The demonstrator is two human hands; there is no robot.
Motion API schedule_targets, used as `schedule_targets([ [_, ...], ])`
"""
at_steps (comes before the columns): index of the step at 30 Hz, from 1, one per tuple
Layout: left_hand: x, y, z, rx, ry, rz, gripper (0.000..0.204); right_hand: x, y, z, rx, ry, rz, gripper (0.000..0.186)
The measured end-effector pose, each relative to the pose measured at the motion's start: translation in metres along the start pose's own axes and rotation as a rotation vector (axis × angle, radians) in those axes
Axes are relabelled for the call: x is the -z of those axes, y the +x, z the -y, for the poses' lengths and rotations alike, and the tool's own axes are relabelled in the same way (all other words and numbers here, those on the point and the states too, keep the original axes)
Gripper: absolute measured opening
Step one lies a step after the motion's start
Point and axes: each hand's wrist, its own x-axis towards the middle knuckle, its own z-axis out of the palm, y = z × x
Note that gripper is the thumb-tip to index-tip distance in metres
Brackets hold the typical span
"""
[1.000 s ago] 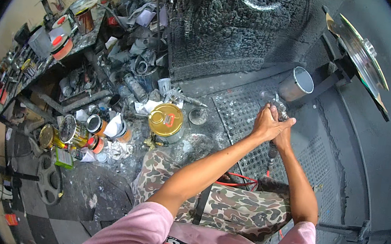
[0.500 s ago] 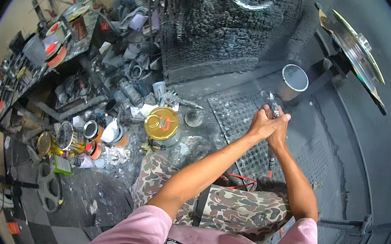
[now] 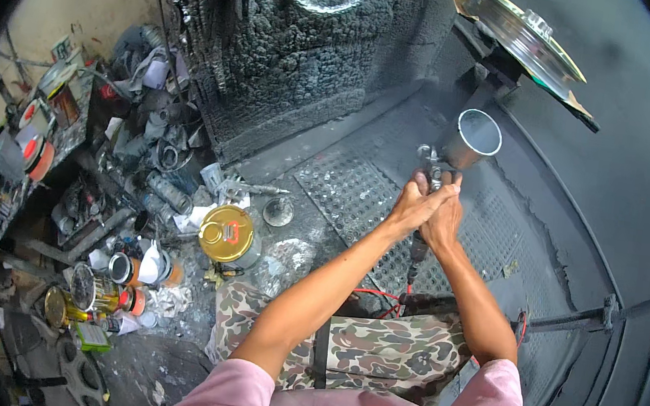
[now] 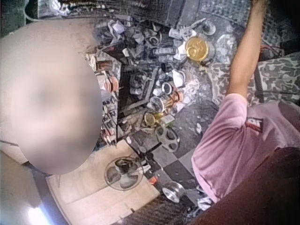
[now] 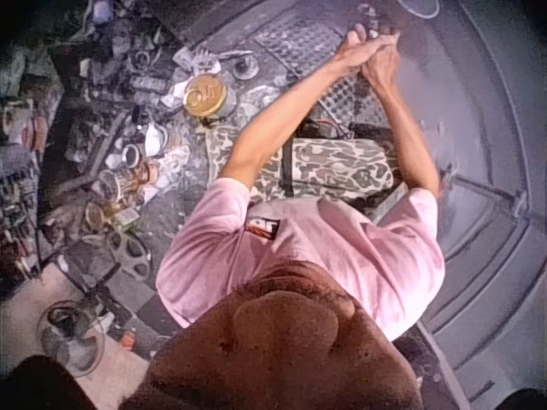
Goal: Painting a car rim using a spray gun in a paint booth.
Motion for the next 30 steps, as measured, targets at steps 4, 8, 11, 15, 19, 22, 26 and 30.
schedule_targets([
  [4, 0.032, -0.002, 0.014, 0.052, -0.082, -0.109, 0.039, -0.025, 0.0, -0.006, 0.071, -0.351, 0.256, 0.048],
  [8, 0.062, -0.007, 0.027, 0.052, 0.008, -0.25, 0.042, -0.035, 0.008, -0.037, 0.396, -0.35, 0.452, 0.047],
  [11, 0.095, -0.026, 0.008, 0.074, -0.063, -0.344, 0.053, -0.023, 0.007, -0.009, 0.44, -0.217, 0.572, 0.048],
  [15, 0.14, -0.055, -0.042, 0.2, -0.025, -0.399, 0.082, -0.011, 0.013, 0.01, 0.131, -0.172, 0.828, 0.048],
  [19, 0.158, -0.062, -0.077, 0.146, 0.054, -0.714, 0.099, -0.021, 0.014, -0.035, 0.197, -0.206, 1.006, 0.049],
  [22, 0.2, -0.08, -0.094, 0.224, -0.046, -0.576, 0.085, -0.03, 0.003, -0.021, 0.262, -0.222, 1.071, 0.052],
  [26, 0.223, -0.091, -0.11, 0.305, -0.087, -0.438, 0.086, -0.031, -0.001, -0.02, 0.265, -0.241, 1.138, 0.052],
  [30, 0.224, -0.097, -0.111, 0.263, -0.019, -0.526, 0.089, -0.028, 0.002, -0.025, 0.27, -0.259, 1.17, 0.054],
])
